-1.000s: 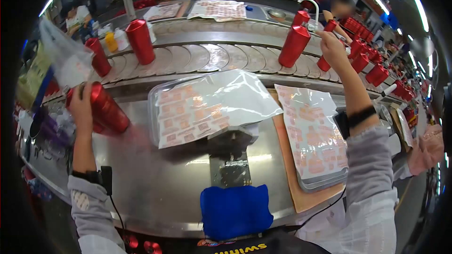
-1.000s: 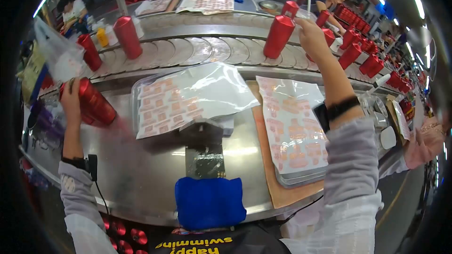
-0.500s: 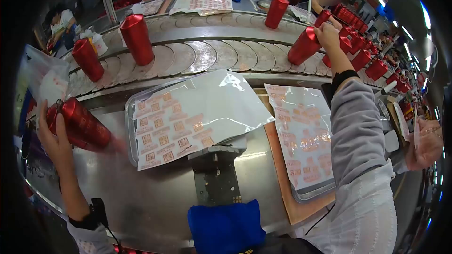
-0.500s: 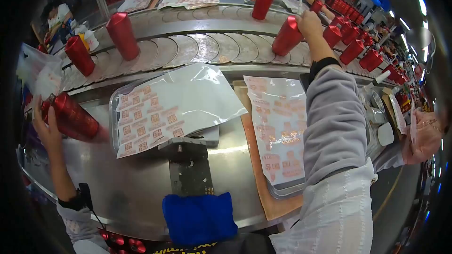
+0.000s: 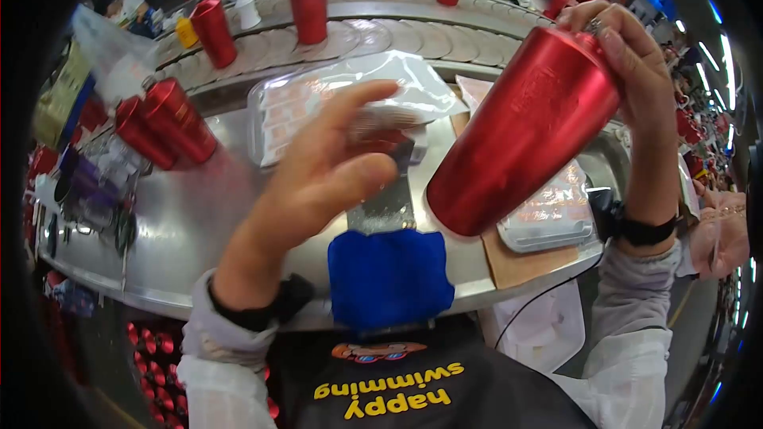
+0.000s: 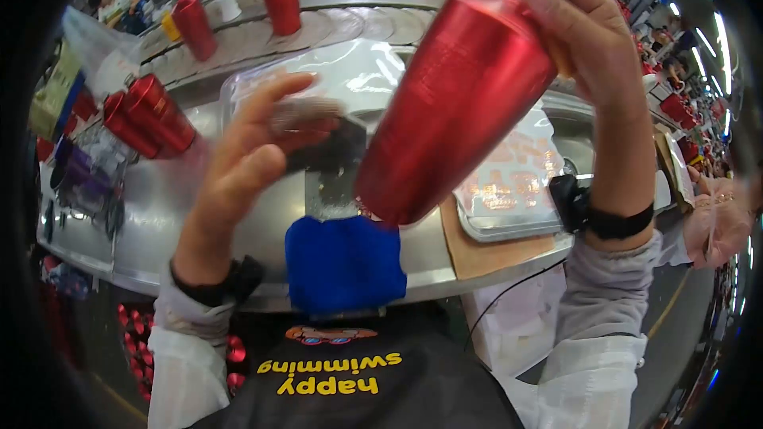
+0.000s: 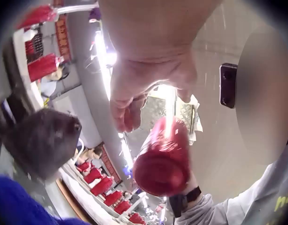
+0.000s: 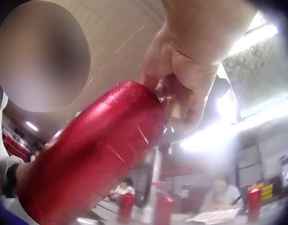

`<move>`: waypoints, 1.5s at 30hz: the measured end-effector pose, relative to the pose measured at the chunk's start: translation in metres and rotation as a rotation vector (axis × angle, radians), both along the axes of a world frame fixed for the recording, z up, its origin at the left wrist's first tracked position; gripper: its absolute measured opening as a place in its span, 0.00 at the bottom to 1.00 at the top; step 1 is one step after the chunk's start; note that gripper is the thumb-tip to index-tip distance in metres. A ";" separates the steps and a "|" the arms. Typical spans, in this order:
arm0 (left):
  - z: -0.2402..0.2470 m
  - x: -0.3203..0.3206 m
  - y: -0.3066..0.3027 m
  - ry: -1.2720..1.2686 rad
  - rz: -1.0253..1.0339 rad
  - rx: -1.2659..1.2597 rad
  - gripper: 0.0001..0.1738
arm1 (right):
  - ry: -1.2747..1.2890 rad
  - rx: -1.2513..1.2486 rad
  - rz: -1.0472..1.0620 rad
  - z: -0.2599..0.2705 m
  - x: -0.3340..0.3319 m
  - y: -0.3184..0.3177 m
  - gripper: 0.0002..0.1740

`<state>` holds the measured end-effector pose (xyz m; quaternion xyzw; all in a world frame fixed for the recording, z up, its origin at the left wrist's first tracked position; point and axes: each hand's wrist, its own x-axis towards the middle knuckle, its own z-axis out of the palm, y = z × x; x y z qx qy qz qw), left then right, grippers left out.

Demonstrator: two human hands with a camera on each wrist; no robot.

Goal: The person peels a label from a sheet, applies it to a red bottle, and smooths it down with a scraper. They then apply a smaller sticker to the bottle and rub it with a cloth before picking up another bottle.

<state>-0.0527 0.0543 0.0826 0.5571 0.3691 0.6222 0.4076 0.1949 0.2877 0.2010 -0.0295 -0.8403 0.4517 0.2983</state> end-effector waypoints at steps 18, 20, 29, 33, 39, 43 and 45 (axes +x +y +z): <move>-0.077 0.046 -0.026 -0.586 0.159 -0.509 0.28 | -0.249 -0.374 -0.263 -0.171 -0.023 -0.114 0.19; -0.071 0.040 -0.024 -0.561 0.188 -0.525 0.30 | -0.281 -0.255 -0.332 -0.167 -0.003 -0.106 0.17; -0.087 0.052 -0.028 -0.127 0.375 -0.297 0.45 | -1.146 0.467 -0.859 -0.191 0.122 0.090 0.24; -0.089 0.058 -0.031 -0.200 0.356 -0.304 0.45 | -1.185 0.508 -0.767 -0.215 0.112 0.141 0.34; -0.100 0.055 -0.027 -0.127 0.425 -0.264 0.52 | -1.467 0.596 -0.803 -0.197 0.107 0.132 0.30; -0.094 0.061 -0.024 -0.147 0.449 -0.290 0.55 | -1.328 0.630 -0.933 -0.206 0.129 0.137 0.20; -0.096 0.062 -0.023 -0.141 0.471 -0.285 0.56 | -1.225 0.588 -1.027 -0.219 0.143 0.145 0.16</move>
